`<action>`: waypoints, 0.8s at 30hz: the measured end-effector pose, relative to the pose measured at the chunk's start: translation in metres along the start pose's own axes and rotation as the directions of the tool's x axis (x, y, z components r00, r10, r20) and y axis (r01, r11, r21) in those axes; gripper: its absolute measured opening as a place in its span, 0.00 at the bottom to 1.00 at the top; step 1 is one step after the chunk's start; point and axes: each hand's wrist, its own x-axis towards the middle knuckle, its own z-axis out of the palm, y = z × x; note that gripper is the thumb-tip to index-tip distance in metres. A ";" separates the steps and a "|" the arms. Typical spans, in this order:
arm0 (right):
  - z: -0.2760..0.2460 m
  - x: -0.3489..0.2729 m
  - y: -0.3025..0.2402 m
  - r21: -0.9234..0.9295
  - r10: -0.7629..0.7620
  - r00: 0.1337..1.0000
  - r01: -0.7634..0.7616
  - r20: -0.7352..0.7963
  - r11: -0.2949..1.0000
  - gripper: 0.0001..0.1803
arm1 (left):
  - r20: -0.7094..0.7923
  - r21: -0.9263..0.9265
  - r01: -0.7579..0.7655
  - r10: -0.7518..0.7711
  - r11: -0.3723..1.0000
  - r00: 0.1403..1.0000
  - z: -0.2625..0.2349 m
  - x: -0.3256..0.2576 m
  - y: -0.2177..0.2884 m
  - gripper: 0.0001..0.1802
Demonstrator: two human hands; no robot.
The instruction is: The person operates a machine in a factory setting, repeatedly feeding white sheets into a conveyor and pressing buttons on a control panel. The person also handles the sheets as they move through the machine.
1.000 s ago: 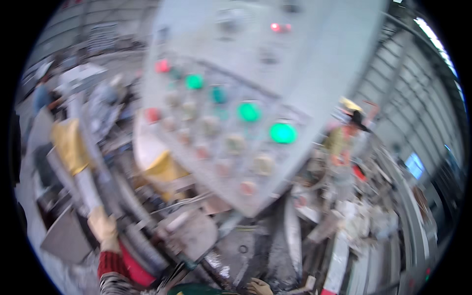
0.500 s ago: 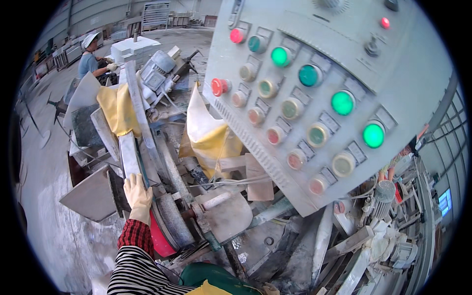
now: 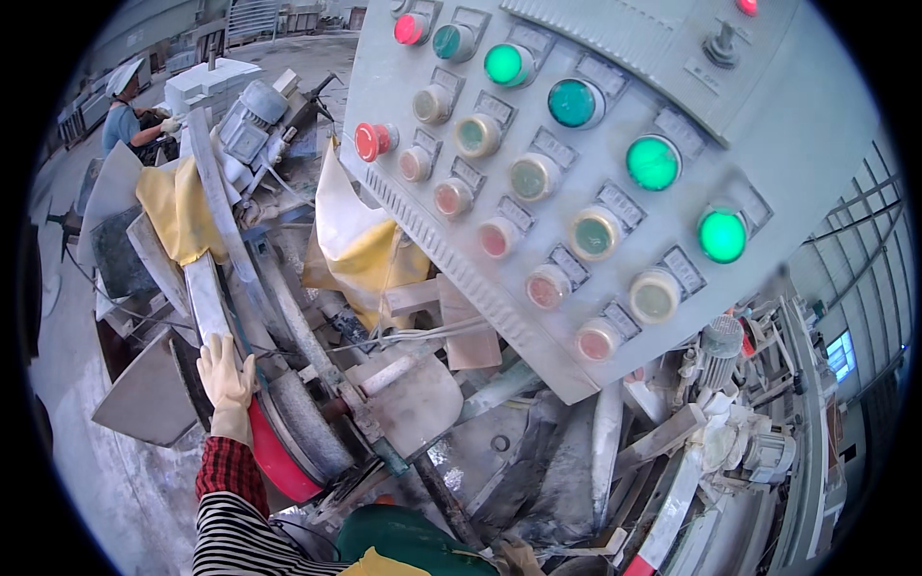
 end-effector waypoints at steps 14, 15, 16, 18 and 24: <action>0.059 0.006 -0.009 -0.006 -0.039 0.999 0.039 -0.004 0.999 0.29 | 0.011 0.000 0.057 -0.057 0.998 0.998 0.007 -0.008 -0.004 0.35; 0.059 -0.001 -0.011 -0.051 -0.030 0.999 0.029 -0.026 0.998 0.29 | 0.014 0.006 0.045 -0.045 0.999 0.999 0.005 -0.009 -0.003 0.34; 0.055 -0.002 -0.003 -0.117 -0.039 0.999 0.037 -0.010 0.992 0.30 | 0.013 -0.001 0.031 -0.031 1.000 0.999 0.005 -0.008 -0.004 0.34; 0.035 0.017 0.053 -0.227 -0.054 0.999 0.050 -0.009 0.973 0.31 | 0.045 -0.052 -0.001 0.003 0.999 0.999 0.005 -0.006 0.007 0.35; 0.036 -0.031 0.047 -0.182 -0.007 0.982 -0.027 -0.187 0.983 0.30 | 0.055 -0.012 -0.046 0.046 0.999 0.997 0.027 -0.006 -0.025 0.38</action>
